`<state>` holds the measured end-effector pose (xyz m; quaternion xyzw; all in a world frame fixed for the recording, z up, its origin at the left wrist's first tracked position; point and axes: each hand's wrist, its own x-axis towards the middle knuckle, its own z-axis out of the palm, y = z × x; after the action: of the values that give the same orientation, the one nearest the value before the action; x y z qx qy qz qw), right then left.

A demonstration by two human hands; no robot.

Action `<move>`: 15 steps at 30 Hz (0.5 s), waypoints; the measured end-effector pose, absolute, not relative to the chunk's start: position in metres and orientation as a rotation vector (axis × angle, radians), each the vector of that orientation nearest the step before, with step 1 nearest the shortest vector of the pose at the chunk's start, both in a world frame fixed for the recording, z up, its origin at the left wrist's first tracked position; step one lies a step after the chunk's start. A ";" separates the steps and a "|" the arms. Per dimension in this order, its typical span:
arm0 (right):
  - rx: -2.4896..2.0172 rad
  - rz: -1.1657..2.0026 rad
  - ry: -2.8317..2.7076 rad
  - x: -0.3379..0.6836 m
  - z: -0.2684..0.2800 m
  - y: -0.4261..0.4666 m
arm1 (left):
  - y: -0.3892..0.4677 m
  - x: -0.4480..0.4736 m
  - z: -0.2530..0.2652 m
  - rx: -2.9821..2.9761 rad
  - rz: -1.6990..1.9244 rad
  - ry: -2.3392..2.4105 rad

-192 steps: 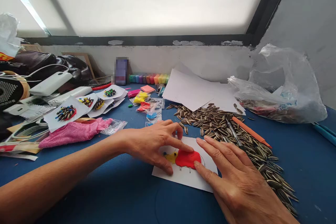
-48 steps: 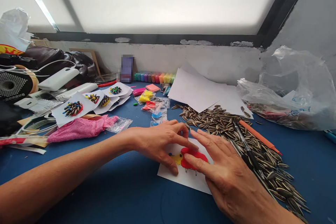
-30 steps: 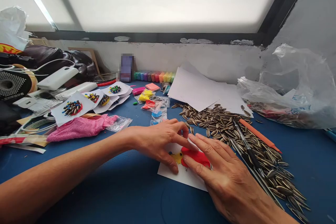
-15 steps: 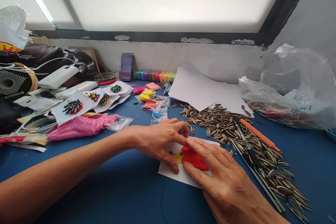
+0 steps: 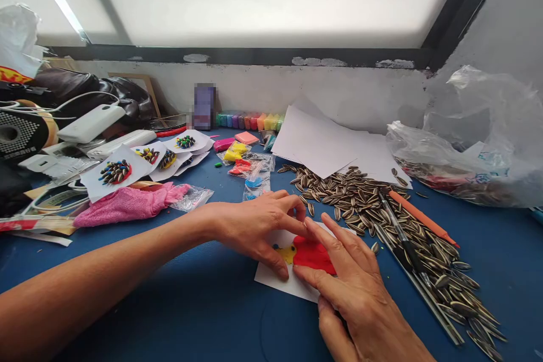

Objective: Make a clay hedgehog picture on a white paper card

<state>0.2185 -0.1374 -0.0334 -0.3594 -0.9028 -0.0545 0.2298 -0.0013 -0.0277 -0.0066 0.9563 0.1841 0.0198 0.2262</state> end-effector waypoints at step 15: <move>-1.022 -0.105 -2.438 0.228 -0.043 -0.137 | -0.027 -0.003 -0.008 2.623 0.048 0.498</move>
<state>0.2282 -0.1369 -0.0426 -0.3743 -0.8934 -0.0386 0.2455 -0.0027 -0.0268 -0.0082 0.9551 0.1813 0.0176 0.2336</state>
